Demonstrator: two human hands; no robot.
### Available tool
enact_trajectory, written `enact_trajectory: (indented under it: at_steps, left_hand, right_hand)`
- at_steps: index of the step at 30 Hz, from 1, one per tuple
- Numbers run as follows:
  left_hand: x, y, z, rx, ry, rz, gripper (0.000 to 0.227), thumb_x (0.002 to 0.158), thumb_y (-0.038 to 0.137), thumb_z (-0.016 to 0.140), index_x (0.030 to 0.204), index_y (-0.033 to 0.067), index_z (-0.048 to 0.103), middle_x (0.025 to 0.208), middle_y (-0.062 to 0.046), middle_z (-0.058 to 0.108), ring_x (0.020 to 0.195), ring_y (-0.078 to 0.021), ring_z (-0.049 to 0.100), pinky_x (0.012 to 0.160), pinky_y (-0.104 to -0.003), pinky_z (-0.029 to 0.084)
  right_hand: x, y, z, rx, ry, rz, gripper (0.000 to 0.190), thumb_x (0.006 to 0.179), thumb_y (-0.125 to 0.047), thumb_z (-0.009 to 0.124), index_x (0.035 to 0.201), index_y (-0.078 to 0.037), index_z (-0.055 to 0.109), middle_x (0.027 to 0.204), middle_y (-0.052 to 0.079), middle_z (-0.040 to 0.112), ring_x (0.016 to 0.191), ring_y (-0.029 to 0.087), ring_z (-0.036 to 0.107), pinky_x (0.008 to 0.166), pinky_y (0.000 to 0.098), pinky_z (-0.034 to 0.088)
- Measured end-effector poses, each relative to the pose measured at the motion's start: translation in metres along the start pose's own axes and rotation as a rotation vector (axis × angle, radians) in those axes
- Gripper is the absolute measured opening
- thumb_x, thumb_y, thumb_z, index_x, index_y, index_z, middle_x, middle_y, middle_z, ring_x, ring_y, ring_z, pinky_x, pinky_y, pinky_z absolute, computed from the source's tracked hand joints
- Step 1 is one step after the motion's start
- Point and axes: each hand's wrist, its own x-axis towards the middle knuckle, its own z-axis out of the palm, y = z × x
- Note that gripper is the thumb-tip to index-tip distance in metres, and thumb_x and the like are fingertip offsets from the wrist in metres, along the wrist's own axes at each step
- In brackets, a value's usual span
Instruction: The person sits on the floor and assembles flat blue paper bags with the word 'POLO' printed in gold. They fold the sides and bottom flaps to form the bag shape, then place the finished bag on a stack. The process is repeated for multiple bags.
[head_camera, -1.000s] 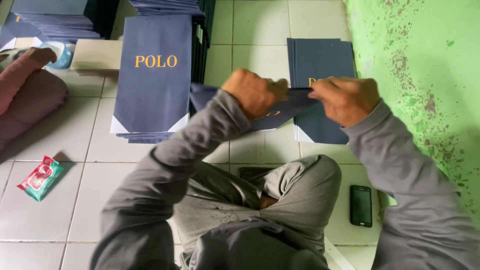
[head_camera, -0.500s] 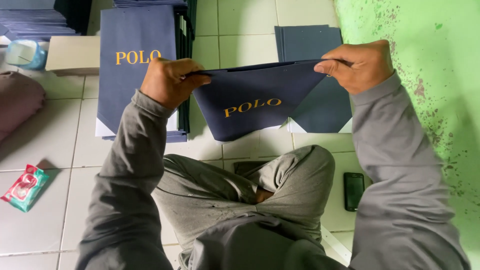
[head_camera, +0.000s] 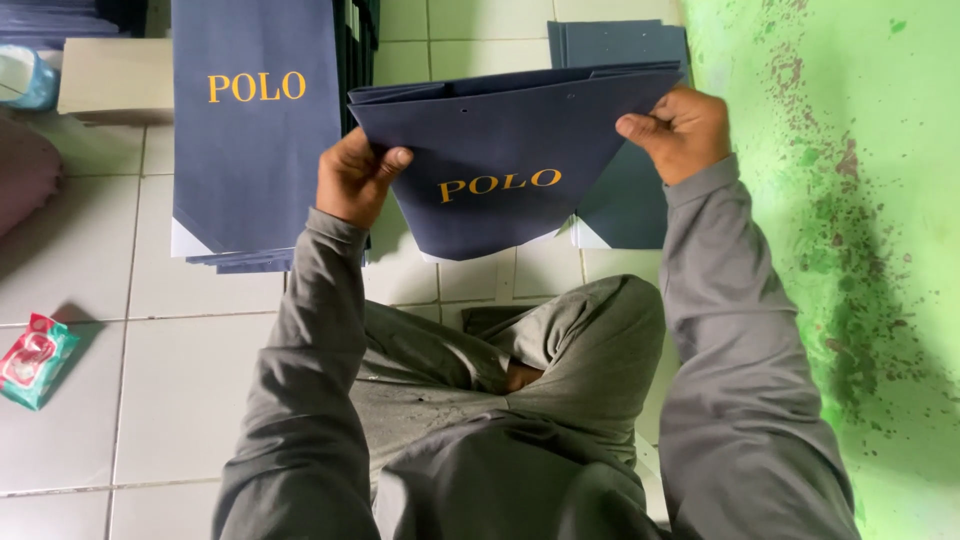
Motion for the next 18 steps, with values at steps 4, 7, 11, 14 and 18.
enact_trajectory:
  at_steps: [4, 7, 11, 14, 18]
  left_hand:
    - [-0.019, -0.043, 0.009, -0.109, 0.006, -0.092, 0.037, 0.1, 0.018, 0.072, 0.131, -0.0013, 0.061, 0.124, -0.01, 0.069, 0.117, -0.0193, 0.063, 0.108, -0.036, 0.055]
    - [-0.024, -0.054, 0.017, 0.066, 0.075, -0.146, 0.019, 0.095, 0.007, 0.083, 0.087, 0.0038, 0.067, 0.073, -0.005, 0.063, 0.07, -0.0124, 0.052, 0.068, -0.029, 0.047]
    - [-0.08, -0.164, 0.02, 0.25, 0.037, -0.334, 0.031, 0.088, 0.014, 0.086, 0.081, -0.0055, 0.063, 0.068, -0.021, 0.063, 0.063, -0.026, 0.054, 0.063, -0.04, 0.046]
    - [-0.131, -0.236, 0.03, 0.333, 0.04, -0.571, 0.041, 0.081, 0.032, 0.089, 0.081, -0.0023, 0.067, 0.068, -0.021, 0.064, 0.063, -0.0324, 0.058, 0.065, -0.045, 0.047]
    - [-0.155, -0.271, 0.04, 0.43, 0.12, -0.712, 0.043, 0.085, 0.045, 0.082, 0.082, 0.0061, 0.065, 0.066, -0.017, 0.061, 0.064, -0.0364, 0.062, 0.064, -0.047, 0.048]
  right_hand:
    - [-0.016, 0.044, 0.027, -0.038, -0.017, 0.111, 0.055, 0.096, -0.02, 0.091, 0.07, -0.013, 0.044, 0.066, 0.0, 0.044, 0.06, 0.011, 0.041, 0.048, 0.0317, 0.039]
    - [-0.036, 0.116, 0.051, 0.161, -0.023, 0.078, 0.025, 0.088, -0.001, 0.093, 0.088, 0.006, 0.069, 0.079, 0.016, 0.069, 0.079, 0.016, 0.062, 0.067, 0.0327, 0.053]
    - [-0.077, 0.163, 0.093, -0.035, -0.102, 0.308, 0.02, 0.084, -0.016, 0.089, 0.096, -0.005, 0.079, 0.09, 0.014, 0.076, 0.092, 0.029, 0.073, 0.075, 0.0433, 0.057]
    - [-0.108, 0.196, 0.128, -0.013, -0.15, 0.467, 0.023, 0.085, -0.022, 0.086, 0.098, -0.005, 0.079, 0.094, 0.016, 0.076, 0.095, 0.035, 0.073, 0.078, 0.0479, 0.057]
    - [-0.116, 0.174, 0.147, 0.099, -0.08, 0.586, 0.03, 0.089, -0.027, 0.086, 0.097, 0.0, 0.076, 0.091, 0.02, 0.075, 0.089, 0.033, 0.074, 0.078, 0.0419, 0.061]
